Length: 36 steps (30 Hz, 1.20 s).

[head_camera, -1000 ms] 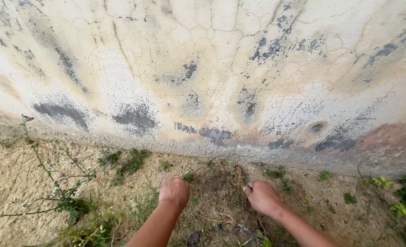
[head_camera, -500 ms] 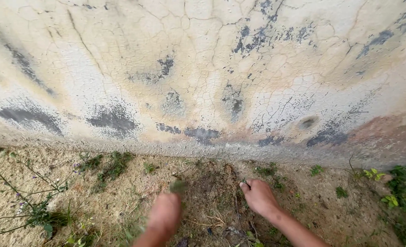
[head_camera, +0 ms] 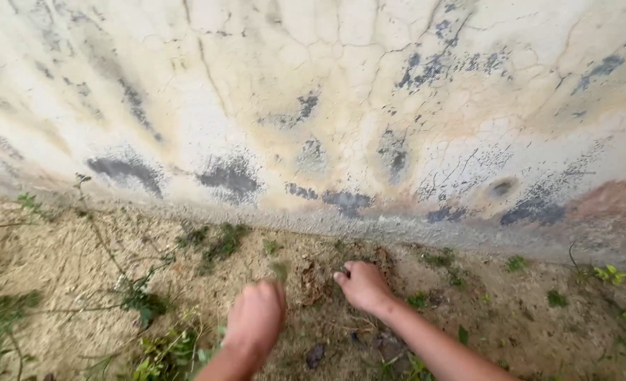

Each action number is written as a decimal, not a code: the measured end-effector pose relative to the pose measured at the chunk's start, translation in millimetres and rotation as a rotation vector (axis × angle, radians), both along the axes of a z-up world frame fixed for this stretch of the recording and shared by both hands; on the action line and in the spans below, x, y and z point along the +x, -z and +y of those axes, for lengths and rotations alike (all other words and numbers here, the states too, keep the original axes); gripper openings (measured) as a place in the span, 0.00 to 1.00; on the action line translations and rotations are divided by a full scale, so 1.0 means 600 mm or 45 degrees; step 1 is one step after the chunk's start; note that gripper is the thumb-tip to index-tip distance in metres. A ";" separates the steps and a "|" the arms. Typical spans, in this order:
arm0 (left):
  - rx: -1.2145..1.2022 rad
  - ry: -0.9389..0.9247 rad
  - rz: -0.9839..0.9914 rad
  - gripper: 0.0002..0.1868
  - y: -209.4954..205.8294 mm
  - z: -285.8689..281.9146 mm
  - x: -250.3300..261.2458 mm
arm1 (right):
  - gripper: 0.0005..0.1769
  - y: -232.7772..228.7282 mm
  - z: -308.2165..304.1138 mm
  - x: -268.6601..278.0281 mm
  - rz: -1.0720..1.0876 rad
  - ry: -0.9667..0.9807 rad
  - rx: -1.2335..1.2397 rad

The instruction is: Pulling weeds and small unwanted plants from a sandy ground area.

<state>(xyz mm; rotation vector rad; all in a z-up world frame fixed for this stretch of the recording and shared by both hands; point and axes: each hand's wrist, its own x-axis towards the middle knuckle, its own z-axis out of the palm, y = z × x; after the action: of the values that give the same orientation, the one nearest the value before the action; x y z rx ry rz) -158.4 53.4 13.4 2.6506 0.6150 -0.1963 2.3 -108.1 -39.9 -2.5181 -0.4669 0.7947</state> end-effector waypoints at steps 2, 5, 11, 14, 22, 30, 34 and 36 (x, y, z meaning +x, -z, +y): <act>-0.041 -0.112 -0.029 0.22 -0.040 0.013 -0.007 | 0.22 0.014 0.005 -0.017 0.014 -0.025 -0.013; 0.059 -0.204 -0.240 0.21 -0.062 0.042 0.008 | 0.22 -0.001 0.029 -0.044 -0.059 -0.121 0.017; -0.011 -0.271 0.192 0.23 -0.040 0.048 0.052 | 0.26 -0.001 0.070 -0.093 -0.227 -0.522 -0.528; 0.413 -0.070 0.225 0.28 0.000 0.037 0.051 | 0.18 0.077 0.062 -0.067 -0.341 -0.576 -0.561; 0.461 0.552 0.647 0.24 0.109 0.000 0.052 | 0.11 -0.011 0.017 -0.066 -0.132 -0.254 -0.076; 0.411 0.448 0.513 0.26 0.054 -0.046 0.147 | 0.24 0.110 -0.018 0.128 -0.616 -0.372 -0.018; 0.341 0.470 0.533 0.34 0.087 -0.063 0.171 | 0.19 0.124 0.051 0.147 -0.833 -0.621 -0.380; 0.313 0.463 0.542 0.34 0.082 -0.062 0.164 | 0.22 0.099 0.080 0.139 -0.738 -0.611 -0.533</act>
<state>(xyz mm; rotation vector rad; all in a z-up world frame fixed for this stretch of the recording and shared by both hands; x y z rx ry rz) -60.1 16.1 -36.0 2.9631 0.2845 -0.8562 85.8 -60.2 -99.5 -3.0709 -1.2444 0.3097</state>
